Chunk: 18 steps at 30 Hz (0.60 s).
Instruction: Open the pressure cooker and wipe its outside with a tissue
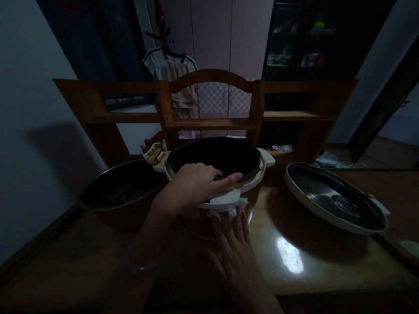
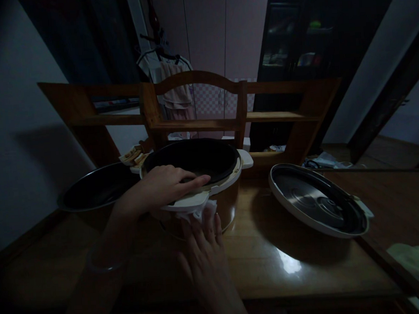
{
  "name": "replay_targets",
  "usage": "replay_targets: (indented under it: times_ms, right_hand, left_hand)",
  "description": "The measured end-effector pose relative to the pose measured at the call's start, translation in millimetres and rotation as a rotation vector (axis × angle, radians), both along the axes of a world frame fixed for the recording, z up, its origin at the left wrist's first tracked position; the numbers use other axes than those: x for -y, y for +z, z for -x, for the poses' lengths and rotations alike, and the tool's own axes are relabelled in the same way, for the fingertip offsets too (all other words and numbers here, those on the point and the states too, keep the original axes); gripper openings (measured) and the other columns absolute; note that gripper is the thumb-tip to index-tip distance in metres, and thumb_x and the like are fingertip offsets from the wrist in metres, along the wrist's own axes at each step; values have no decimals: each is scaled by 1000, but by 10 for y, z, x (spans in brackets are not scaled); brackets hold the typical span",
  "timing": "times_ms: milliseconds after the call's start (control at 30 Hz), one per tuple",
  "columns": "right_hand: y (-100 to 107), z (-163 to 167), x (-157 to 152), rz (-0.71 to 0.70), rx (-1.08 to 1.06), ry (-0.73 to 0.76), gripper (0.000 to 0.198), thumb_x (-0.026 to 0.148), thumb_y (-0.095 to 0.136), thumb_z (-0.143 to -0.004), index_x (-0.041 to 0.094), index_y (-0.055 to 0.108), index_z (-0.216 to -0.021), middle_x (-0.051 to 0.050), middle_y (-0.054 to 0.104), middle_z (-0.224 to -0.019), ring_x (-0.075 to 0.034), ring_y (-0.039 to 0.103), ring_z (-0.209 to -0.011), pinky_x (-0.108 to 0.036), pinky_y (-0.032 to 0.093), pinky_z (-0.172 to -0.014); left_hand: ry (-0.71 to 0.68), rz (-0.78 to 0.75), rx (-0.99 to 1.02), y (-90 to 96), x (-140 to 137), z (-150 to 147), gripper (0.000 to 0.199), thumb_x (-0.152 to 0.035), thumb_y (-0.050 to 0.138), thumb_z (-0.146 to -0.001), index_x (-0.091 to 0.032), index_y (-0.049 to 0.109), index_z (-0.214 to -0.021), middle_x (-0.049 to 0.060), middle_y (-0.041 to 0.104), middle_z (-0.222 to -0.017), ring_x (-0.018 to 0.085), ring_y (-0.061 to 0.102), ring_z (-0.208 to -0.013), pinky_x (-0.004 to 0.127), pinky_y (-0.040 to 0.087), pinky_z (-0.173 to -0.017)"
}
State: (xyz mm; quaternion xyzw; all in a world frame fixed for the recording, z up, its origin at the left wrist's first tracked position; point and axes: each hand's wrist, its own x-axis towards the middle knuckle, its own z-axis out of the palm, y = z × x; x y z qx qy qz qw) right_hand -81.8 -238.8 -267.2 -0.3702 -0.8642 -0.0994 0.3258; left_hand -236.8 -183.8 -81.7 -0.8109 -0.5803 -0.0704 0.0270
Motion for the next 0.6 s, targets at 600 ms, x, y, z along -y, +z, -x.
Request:
replay_targets:
  times_ms: [600]
  right_hand:
    - [-277,-67,127,32,29,12,63,44,53,-103,11,39,-154,-11,36,-161,-33,10,-154,-49,38,-120]
  left_hand:
    - [3,-5,-22,-7,2,16,79,-77,14,-93,-33,75,-120,8,78,-94,29,72,-91,32,42,-70]
